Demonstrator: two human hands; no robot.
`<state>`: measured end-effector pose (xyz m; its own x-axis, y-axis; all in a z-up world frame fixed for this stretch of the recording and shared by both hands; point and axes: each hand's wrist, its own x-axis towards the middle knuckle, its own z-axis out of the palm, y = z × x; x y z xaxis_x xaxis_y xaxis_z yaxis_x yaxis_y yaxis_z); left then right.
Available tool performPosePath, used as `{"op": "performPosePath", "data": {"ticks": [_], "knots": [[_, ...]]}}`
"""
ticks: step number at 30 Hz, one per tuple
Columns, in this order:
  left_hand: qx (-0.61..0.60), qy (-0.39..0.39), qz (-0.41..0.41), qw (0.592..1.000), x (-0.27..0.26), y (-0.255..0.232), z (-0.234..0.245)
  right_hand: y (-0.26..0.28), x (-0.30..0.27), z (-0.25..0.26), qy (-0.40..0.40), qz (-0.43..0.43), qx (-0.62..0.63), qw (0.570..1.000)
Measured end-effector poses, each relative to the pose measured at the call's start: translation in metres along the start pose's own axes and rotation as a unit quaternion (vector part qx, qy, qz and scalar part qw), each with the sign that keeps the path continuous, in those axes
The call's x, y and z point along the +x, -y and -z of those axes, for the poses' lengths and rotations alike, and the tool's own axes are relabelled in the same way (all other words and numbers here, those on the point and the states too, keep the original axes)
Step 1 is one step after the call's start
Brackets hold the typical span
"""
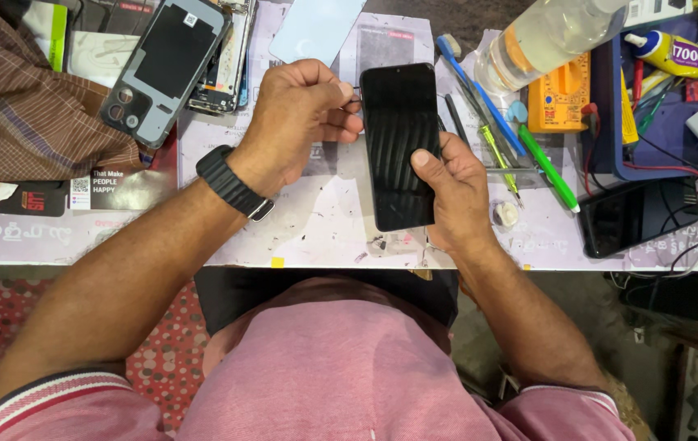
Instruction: The person uses a green precision tool to pry and separate the back cover of a black smartphone. They then insert a SIM card into the tray and reassemble the phone by snapping the back cover back into place. The person handles the phone and tools on a cluttered workbench.
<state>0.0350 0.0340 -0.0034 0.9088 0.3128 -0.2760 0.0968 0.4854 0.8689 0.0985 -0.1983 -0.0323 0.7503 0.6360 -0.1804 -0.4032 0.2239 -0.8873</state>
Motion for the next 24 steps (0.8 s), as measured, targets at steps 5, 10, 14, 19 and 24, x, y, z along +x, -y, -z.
{"op": "performPosePath", "data": {"ticks": [5,10,14,19,24], "knots": [[0.007,-0.004,0.009,1.0,0.0,0.0,0.0,0.001,0.0,-0.001,-0.003,-0.006,-0.001,1.0],[0.01,-0.011,0.007,1.0,-0.001,-0.003,-0.004,0.001,0.0,-0.002,-0.008,-0.005,-0.009,1.0],[0.025,-0.014,0.0,1.0,-0.001,-0.005,-0.007,0.003,-0.001,-0.004,-0.002,-0.001,-0.006,1.0],[0.025,-0.017,0.004,1.0,0.001,-0.006,-0.006,0.002,0.0,-0.002,-0.005,-0.004,-0.007,1.0],[0.032,-0.042,0.027,0.998,0.0,-0.012,0.0,0.0,0.0,0.0,-0.009,-0.002,-0.004,1.0]]}}
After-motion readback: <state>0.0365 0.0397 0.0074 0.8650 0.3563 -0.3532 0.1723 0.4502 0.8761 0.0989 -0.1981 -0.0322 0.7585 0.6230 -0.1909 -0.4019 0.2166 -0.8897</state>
